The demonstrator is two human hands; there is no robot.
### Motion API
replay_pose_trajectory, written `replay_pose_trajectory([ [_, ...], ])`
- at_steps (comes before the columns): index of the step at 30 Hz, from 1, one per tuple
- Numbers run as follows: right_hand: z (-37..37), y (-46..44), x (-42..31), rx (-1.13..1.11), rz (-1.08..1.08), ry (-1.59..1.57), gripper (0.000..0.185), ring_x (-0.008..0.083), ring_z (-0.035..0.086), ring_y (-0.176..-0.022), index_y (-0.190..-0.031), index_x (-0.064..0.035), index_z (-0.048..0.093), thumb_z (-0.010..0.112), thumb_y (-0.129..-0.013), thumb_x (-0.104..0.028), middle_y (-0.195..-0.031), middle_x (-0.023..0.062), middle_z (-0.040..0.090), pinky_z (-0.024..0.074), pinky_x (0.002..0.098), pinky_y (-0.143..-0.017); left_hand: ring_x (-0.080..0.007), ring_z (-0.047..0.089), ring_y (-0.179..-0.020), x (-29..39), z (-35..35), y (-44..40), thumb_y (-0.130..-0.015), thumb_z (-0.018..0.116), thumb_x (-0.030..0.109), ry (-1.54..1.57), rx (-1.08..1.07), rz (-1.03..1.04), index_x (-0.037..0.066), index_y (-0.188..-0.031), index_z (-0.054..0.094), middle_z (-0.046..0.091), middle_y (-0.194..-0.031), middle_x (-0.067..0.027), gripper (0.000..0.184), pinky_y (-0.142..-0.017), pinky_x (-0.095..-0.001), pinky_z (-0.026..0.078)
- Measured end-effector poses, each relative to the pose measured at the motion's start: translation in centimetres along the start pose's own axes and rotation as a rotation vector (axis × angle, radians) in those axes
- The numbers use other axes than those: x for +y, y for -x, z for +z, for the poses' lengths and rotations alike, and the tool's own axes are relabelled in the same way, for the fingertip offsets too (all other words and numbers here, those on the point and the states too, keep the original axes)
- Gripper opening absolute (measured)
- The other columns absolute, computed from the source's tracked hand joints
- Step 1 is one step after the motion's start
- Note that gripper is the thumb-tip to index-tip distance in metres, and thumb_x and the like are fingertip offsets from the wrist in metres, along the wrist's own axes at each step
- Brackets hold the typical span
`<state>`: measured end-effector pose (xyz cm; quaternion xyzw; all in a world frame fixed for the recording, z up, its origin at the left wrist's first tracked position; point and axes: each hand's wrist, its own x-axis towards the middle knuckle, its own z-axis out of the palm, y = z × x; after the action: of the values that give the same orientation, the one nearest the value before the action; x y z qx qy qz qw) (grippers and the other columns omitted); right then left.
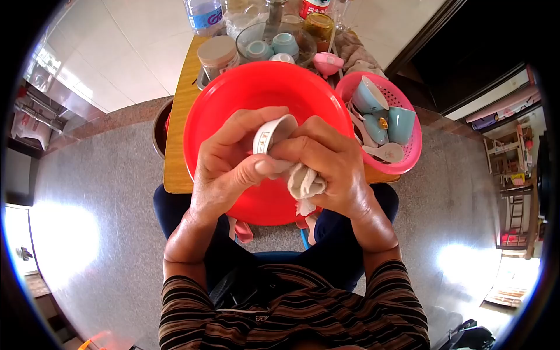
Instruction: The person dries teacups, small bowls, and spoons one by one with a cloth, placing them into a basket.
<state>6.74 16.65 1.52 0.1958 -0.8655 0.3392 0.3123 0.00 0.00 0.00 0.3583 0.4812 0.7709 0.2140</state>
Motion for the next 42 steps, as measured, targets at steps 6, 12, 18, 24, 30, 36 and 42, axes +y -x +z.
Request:
replay_pose_trajectory([
  [6,-0.2,0.1,0.2,-0.054,0.040,-0.080,0.036,0.0218,0.063,-0.074,-0.095,-0.0121,0.067,0.077,-0.060,-0.009,-0.085,0.0034,0.058,0.0515,0.0324,-0.059,-0.0100,0.057,-0.099,0.0,-0.4,0.1,-0.088,0.070,0.032,-0.002,0.087,-0.020,0.000,-0.135,0.047,0.060,-0.117,-0.0070,0.061,-0.070,-0.0188,0.046],
  [12,0.9,0.0,0.7,0.133,0.022,0.014,0.037,0.0235,0.063,-0.076,-0.094,-0.0113,0.064,0.079,-0.060,-0.013,-0.083,0.0041,0.057,0.0508,0.0335,-0.059,-0.0055,0.056,-0.083,-0.6,-0.3,0.0,-0.092,0.065,0.032,0.019,0.010,-0.125,-0.001,-0.133,0.047,0.061,-0.111,-0.0064,0.056,-0.056,-0.0165,0.042],
  [18,0.6,-0.3,1.3,0.141,-0.055,0.232,0.035,0.0218,0.062,-0.070,-0.091,-0.0111,0.062,0.078,-0.061,-0.017,-0.080,0.0024,0.054,0.0497,0.0331,-0.056,-0.0067,0.057,-0.083,-0.9,-0.4,-0.3,-0.093,0.062,0.039,-0.036,0.030,-0.065,0.000,-0.132,0.048,0.063,-0.110,-0.0063,0.057,-0.055,-0.0172,0.043],
  [24,0.2,0.0,2.0,0.194,-0.117,0.134,0.035,0.0207,0.062,-0.067,-0.093,-0.0128,0.063,0.078,-0.062,-0.015,-0.078,0.0025,0.054,0.0494,0.0321,-0.053,-0.0071,0.060,-0.082,-0.7,0.4,-0.3,-0.093,0.060,0.044,0.008,0.067,-0.188,0.000,-0.131,0.048,0.064,-0.108,-0.0053,0.060,-0.054,-0.0176,0.045],
  [30,-4.3,-0.3,3.4,0.377,0.041,0.103,0.034,0.0159,0.062,-0.078,-0.100,-0.0068,0.064,0.077,-0.068,-0.005,-0.090,0.0054,0.062,0.0501,0.0288,-0.065,-0.0077,0.060,-0.079,1.2,-0.1,-2.8,-0.091,0.065,0.036,-0.239,0.067,-0.079,0.001,-0.129,0.052,0.064,-0.102,-0.0044,0.053,-0.051,-0.0177,0.044],
  [36,-9.9,0.6,4.4,0.957,0.258,-0.619,0.037,0.0099,0.061,-0.086,-0.117,-0.0040,0.059,0.072,-0.086,-0.020,-0.097,0.0033,0.063,0.0491,0.0231,-0.074,-0.0150,0.063,-0.084,-0.8,-3.3,-13.0,-0.084,0.071,0.030,-0.964,0.131,0.007,0.004,-0.122,0.059,0.066,-0.104,-0.0099,0.047,-0.065,-0.0278,0.050],
  [42,-15.7,4.1,7.0,1.035,0.119,-0.808,0.031,0.0136,0.054,-0.083,-0.103,0.0008,0.057,0.063,-0.092,-0.027,-0.090,0.0082,0.059,0.0451,0.0200,-0.068,-0.0282,0.065,-0.098,-4.6,-5.3,-19.7,-0.082,0.070,0.038,-1.501,-0.078,-0.025,0.004,-0.120,0.062,0.066,-0.112,-0.0174,0.051,-0.086,-0.0385,0.049],
])
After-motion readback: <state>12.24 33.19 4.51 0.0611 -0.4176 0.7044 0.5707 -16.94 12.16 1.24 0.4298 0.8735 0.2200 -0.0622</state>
